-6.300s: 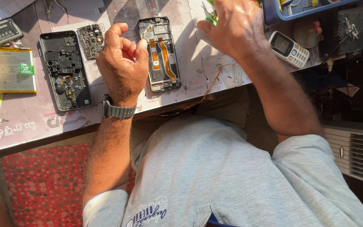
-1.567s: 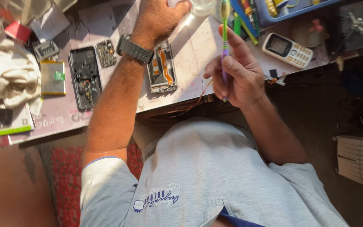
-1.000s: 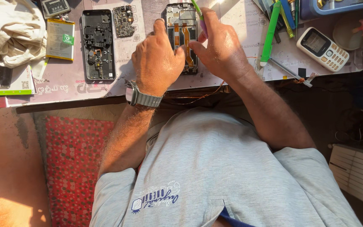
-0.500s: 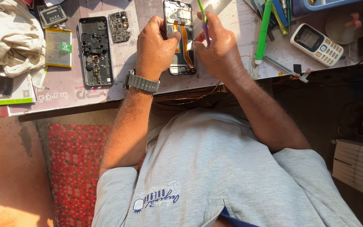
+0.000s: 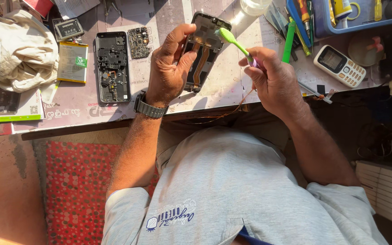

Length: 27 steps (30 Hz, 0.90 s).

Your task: The person removes a battery from a disassembled smartphone, then uses a toothbrush and liquid cleaner to scrub the phone's internal frame and a separate circuit board. The person handles the phone, battery, toothbrush, and circuit board throughout the clip.

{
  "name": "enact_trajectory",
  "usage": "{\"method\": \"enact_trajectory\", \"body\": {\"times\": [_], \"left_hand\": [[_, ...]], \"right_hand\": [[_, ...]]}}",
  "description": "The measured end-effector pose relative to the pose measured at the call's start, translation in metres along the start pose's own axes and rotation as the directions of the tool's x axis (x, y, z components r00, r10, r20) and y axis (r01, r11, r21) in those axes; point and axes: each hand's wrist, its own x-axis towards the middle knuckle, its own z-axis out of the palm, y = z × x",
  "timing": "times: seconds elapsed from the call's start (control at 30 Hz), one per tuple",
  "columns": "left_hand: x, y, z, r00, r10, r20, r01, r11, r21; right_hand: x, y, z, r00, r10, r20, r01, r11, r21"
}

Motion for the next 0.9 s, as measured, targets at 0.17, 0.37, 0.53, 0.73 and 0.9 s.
{"method": "enact_trajectory", "body": {"times": [0.17, 0.37, 0.53, 0.73, 0.9], "left_hand": [[0.002, 0.002, 0.004, 0.989, -0.120, -0.085, 0.117, 0.992, -0.044], [0.004, -0.002, 0.006, 0.992, -0.027, -0.123, 0.025, 0.999, -0.021], [0.005, -0.003, 0.005, 0.992, 0.004, -0.127, -0.002, 1.000, 0.012], [0.006, -0.005, 0.006, 0.987, 0.005, -0.162, 0.007, 0.997, 0.078], [0.004, -0.005, 0.004, 0.985, 0.053, -0.163, -0.038, 0.995, 0.092]], "right_hand": [[0.004, -0.002, 0.006, 0.994, -0.103, -0.048, 0.093, 0.980, -0.174], [0.005, -0.002, 0.006, 0.998, -0.062, -0.023, 0.057, 0.980, -0.190], [0.006, -0.006, 0.006, 0.987, -0.159, -0.009, 0.147, 0.933, -0.329], [0.005, -0.013, 0.016, 0.982, -0.189, 0.023, 0.179, 0.872, -0.455], [0.007, -0.020, 0.016, 0.987, -0.161, 0.014, 0.151, 0.882, -0.446]]}}
